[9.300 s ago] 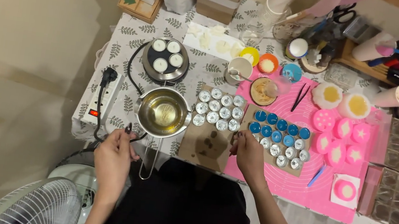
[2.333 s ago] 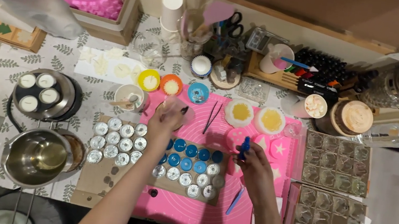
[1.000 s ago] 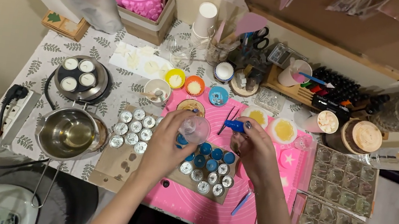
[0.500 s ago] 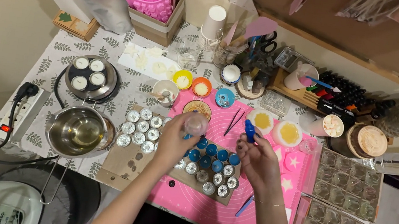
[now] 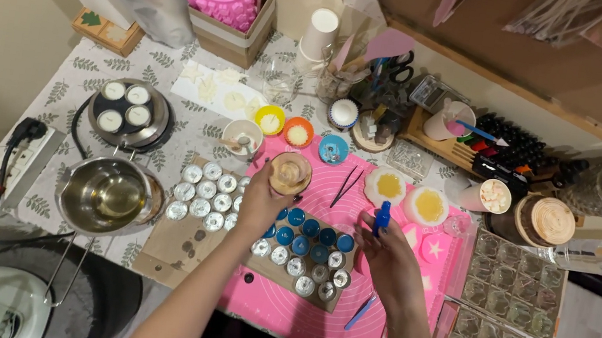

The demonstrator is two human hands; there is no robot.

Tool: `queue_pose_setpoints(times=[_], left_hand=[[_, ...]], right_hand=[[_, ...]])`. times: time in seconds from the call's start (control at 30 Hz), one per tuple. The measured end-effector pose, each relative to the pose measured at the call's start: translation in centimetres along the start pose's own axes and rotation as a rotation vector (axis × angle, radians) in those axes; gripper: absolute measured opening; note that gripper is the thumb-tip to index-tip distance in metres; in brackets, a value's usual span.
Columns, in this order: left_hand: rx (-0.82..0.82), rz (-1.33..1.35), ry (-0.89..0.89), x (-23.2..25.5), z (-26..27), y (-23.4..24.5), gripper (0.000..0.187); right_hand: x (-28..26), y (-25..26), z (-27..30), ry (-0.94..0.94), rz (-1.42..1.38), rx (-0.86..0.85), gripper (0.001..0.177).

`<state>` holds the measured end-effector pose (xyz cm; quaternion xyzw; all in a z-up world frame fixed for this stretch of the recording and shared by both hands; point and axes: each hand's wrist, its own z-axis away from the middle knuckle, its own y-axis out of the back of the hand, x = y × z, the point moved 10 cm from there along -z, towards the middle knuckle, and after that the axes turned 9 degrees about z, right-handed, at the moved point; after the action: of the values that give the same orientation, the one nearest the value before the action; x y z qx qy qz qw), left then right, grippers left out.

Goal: Prepare candle wicks and pour wax into molds on a workspace.

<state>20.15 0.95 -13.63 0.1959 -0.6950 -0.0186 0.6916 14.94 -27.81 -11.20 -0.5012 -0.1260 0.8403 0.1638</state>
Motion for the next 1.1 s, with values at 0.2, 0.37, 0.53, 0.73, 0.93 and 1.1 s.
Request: queue_pose_setpoints(times=[0.2, 0.37, 0.53, 0.73, 0.93, 1.1], left_hand=[[-0.015, -0.112, 0.263, 1.0, 8.2, 12.3, 0.068], [0.424, -0.613, 0.124, 2.2, 14.5, 28.9, 0.06], [0.39, -0.786, 0.21, -3.7, 15.8, 33.7, 0.087], [0.244, -0.632, 0.293, -8.2, 14.8, 33.6, 0.077], [0.174, -0.446, 0.572, -12.0, 14.8, 34.7, 0.051], [0.045, -0.098, 0.715, -21.9, 16.5, 32.0, 0.039]], right_hand=[[2.8, -1.4, -2.8, -0.036, 0.167, 0.021, 0.038], [3.1, -3.0, -5.1, 0.056, 0.251, 0.071, 0.034], [4.5, -2.8, -7.9, 0.265, 0.529, 0.197, 0.034], [5.8, -4.1, -9.3, 0.446, 1.008, 0.326, 0.032], [7.0, -4.0, -10.5, 0.468, 1.357, 0.531, 0.038], [8.3, -3.0, -10.8, 0.431, 1.6, 0.687, 0.043]])
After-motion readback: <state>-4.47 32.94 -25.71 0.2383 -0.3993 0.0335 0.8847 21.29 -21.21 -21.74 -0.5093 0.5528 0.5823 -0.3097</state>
